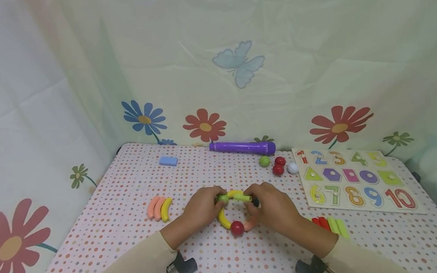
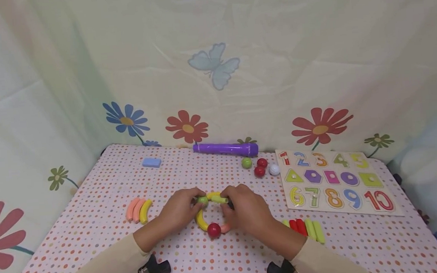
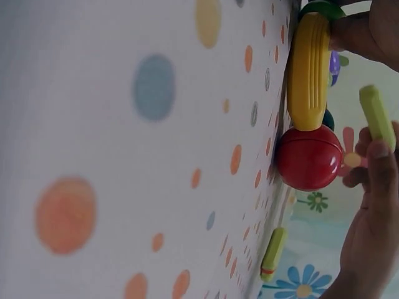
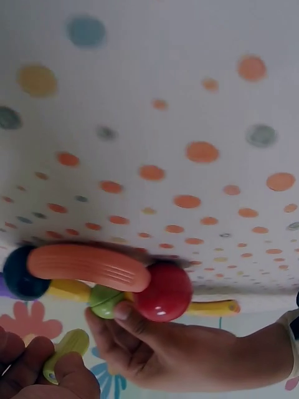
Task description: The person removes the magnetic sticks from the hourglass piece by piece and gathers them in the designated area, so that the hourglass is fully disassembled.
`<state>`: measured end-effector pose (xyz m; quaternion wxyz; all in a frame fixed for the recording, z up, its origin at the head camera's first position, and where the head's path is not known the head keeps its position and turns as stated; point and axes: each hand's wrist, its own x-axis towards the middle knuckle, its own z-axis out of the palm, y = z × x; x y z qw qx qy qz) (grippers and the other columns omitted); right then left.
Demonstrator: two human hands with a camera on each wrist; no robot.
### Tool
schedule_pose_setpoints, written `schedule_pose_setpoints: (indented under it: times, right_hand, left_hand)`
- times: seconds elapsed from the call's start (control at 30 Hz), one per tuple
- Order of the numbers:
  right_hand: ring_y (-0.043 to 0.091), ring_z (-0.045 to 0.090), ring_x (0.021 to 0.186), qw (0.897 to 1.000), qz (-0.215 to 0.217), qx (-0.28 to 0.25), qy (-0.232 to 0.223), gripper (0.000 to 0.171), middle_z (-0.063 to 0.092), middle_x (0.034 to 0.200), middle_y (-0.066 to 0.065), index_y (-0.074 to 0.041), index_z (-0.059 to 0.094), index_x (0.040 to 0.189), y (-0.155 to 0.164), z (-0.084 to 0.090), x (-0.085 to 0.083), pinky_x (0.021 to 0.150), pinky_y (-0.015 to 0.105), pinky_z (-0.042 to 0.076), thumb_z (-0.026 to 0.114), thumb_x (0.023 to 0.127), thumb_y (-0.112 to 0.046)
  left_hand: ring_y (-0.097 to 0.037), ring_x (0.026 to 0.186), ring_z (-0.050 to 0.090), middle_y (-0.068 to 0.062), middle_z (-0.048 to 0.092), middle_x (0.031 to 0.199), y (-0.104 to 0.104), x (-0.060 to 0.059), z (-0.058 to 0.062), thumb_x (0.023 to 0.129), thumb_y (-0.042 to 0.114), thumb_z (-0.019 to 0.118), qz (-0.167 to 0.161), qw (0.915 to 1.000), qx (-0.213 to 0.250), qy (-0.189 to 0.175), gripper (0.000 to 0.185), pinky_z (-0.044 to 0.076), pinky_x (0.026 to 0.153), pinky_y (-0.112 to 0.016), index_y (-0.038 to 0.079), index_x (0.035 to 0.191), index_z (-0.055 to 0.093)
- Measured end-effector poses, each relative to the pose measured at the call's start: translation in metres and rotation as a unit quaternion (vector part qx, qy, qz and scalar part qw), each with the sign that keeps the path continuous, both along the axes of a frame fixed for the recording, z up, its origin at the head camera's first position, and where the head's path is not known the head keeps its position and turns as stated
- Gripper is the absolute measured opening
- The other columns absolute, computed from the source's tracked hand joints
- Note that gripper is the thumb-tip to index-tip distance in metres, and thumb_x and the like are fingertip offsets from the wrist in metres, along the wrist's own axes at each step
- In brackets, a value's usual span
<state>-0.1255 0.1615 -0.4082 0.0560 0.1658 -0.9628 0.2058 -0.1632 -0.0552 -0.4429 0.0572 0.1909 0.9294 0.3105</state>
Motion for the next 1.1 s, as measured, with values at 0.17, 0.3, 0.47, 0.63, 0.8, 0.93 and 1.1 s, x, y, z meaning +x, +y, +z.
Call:
schedule_pose_setpoints:
  times: [0.17,0.3,0.47,0.63,0.8,0.93,1.1]
  right_hand:
    - [0.016,0.063,0.085,1.000,-0.025,0.012,-0.008,0.029,0.068,0.100,0.001,-0.015,0.071,0.111,0.020,0.000,0.002,0.064,0.034,0.054,0.084,0.085,-0.017]
    - [0.020,0.065,0.089,0.999,-0.042,0.014,-0.002,0.030,0.069,0.103,0.004,-0.014,0.070,0.111,0.037,0.001,0.006,0.066,0.036,0.055,0.084,0.084,-0.015]
    - [0.022,0.066,0.090,0.998,-0.052,0.017,0.018,0.032,0.070,0.105,0.005,-0.012,0.070,0.113,0.055,0.003,0.011,0.064,0.036,0.053,0.085,0.084,-0.015]
    - [0.027,0.066,0.099,0.998,-0.066,0.018,0.015,0.031,0.070,0.108,0.007,-0.012,0.071,0.113,0.069,0.006,0.016,0.070,0.042,0.056,0.084,0.086,-0.016]
    - [0.026,0.062,0.101,0.997,-0.071,0.014,0.022,0.031,0.068,0.110,0.004,-0.014,0.072,0.113,0.086,0.007,0.021,0.072,0.040,0.055,0.084,0.085,-0.016]
    - [0.024,0.060,0.098,0.997,-0.069,0.019,0.029,0.032,0.066,0.107,0.001,-0.014,0.072,0.114,0.100,0.005,0.025,0.071,0.039,0.054,0.085,0.085,-0.017]
    - [0.028,0.062,0.099,0.995,-0.092,0.023,0.012,0.032,0.066,0.107,0.004,-0.012,0.071,0.115,0.114,0.005,0.029,0.075,0.045,0.057,0.084,0.086,-0.017]
  left_hand:
    - [-0.006,0.075,0.056,0.003,0.069,0.100,-0.001,0.000,0.000,0.097,0.016,0.072,0.006,1.0000,-0.004,0.000,0.028,0.050,0.062,-0.021,0.013,0.125,0.070]
    - [-0.006,0.076,0.057,0.004,0.069,0.098,-0.002,-0.002,-0.001,0.097,0.017,0.072,0.003,1.0000,0.000,0.000,0.028,0.050,0.062,-0.021,0.013,0.124,0.070]
    - [-0.006,0.077,0.057,0.004,0.068,0.099,-0.002,-0.002,-0.001,0.097,0.017,0.072,0.007,1.0000,0.001,-0.007,0.027,0.051,0.063,-0.021,0.014,0.124,0.070]
    - [-0.007,0.077,0.056,0.005,0.068,0.098,-0.001,-0.002,-0.001,0.097,0.019,0.072,0.013,0.9998,-0.003,-0.015,0.028,0.050,0.063,-0.021,0.014,0.124,0.070]
    - [-0.007,0.077,0.056,0.006,0.067,0.097,0.000,-0.002,-0.001,0.097,0.020,0.072,0.016,0.9997,-0.008,-0.015,0.028,0.050,0.062,-0.022,0.015,0.124,0.070]
    - [-0.008,0.077,0.056,0.006,0.066,0.095,0.000,-0.001,0.000,0.098,0.020,0.072,0.017,0.9997,-0.007,-0.018,0.028,0.050,0.063,-0.022,0.014,0.125,0.070]
    - [-0.008,0.078,0.056,0.007,0.065,0.093,0.000,-0.001,0.000,0.098,0.021,0.072,0.016,0.9997,-0.009,-0.017,0.028,0.050,0.064,-0.022,0.014,0.125,0.070]
